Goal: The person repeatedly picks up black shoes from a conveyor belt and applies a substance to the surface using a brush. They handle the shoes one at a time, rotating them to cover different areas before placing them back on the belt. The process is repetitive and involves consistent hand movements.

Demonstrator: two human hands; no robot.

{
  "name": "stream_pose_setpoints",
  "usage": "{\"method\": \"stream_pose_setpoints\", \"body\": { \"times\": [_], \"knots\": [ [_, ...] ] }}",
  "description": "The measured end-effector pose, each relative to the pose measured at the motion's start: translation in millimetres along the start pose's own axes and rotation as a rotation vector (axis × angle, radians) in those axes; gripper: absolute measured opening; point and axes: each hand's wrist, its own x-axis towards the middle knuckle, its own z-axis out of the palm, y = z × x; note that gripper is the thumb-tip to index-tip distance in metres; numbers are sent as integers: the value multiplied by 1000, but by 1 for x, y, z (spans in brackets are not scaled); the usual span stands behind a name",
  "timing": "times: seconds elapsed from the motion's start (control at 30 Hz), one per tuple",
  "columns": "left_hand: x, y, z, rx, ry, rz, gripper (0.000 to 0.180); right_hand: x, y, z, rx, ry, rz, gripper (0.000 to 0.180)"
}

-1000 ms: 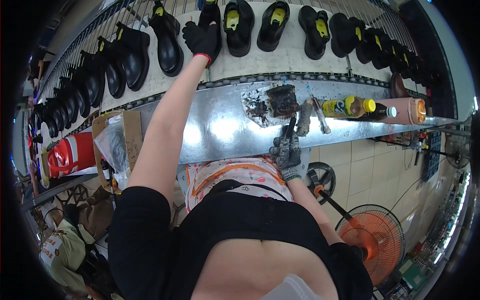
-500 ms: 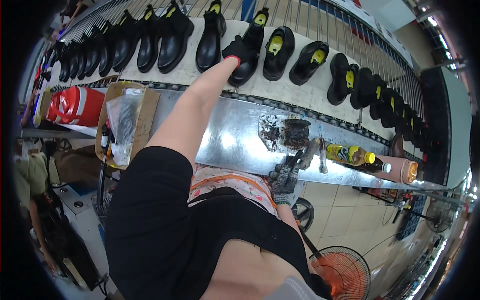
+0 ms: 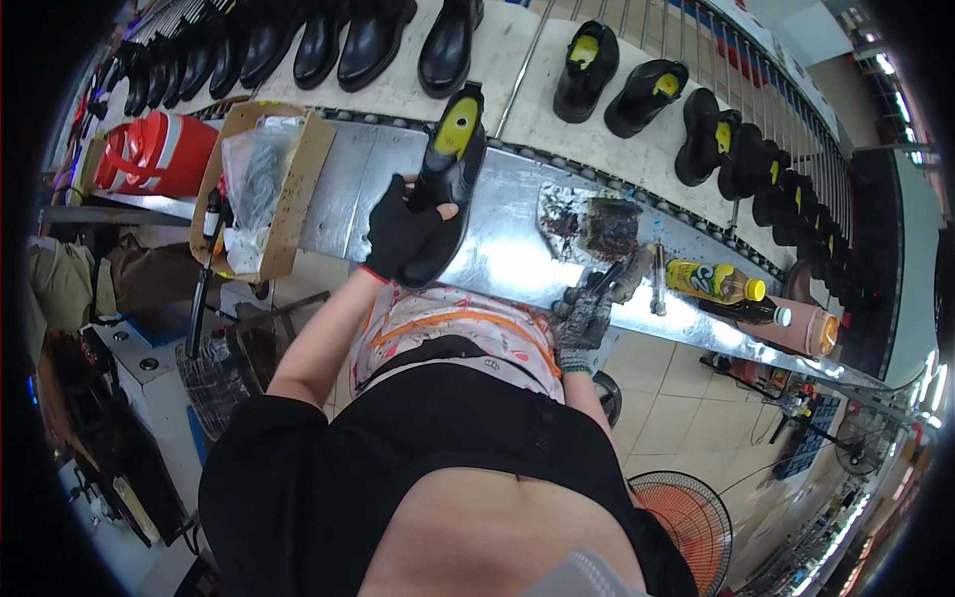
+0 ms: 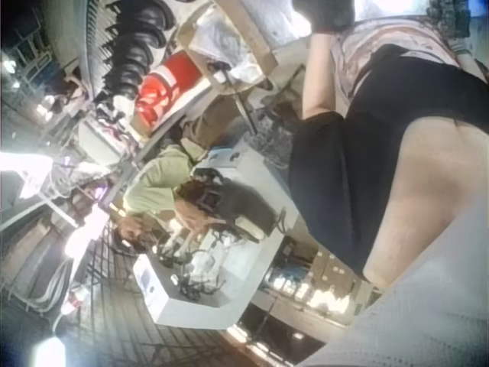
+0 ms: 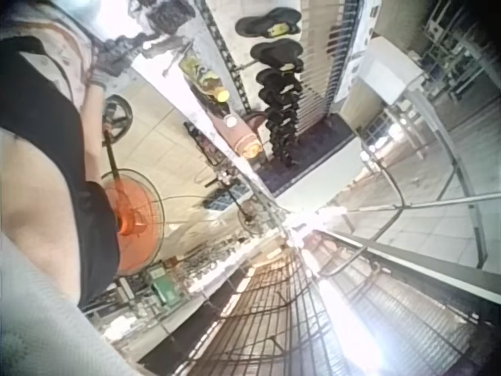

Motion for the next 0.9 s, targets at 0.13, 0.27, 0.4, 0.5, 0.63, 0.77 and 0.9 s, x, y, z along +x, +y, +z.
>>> {"method": "stream_pose_setpoints", "body": {
  "times": [0.13,0.27,0.4,0.5,0.63,0.77,0.9],
  "knots": [
    [1,-25,9,-367,108,83,53,7,3,-13,4,-12,68,32],
    [83,7,0,-636,-122,348,60,5,-1,-10,-120,-40,-17,30],
    [156,25,15,-685,-710,248,71,-9,-14,13,-191,-9,8,26],
    [182,11,33,-748,-818,197,77,-29,-16,9,-488,-76,-160,36],
    [149,32,14,-785,-816,413,69,-54,-23,11,-296,52,-15,51],
    [117,59,-21,-907,-855,1013,76,-54,-43,34,-227,141,-10,49],
    [77,69,-36,-967,-658,1162,75,-41,-44,27,-325,71,34,50]
  ]
}}
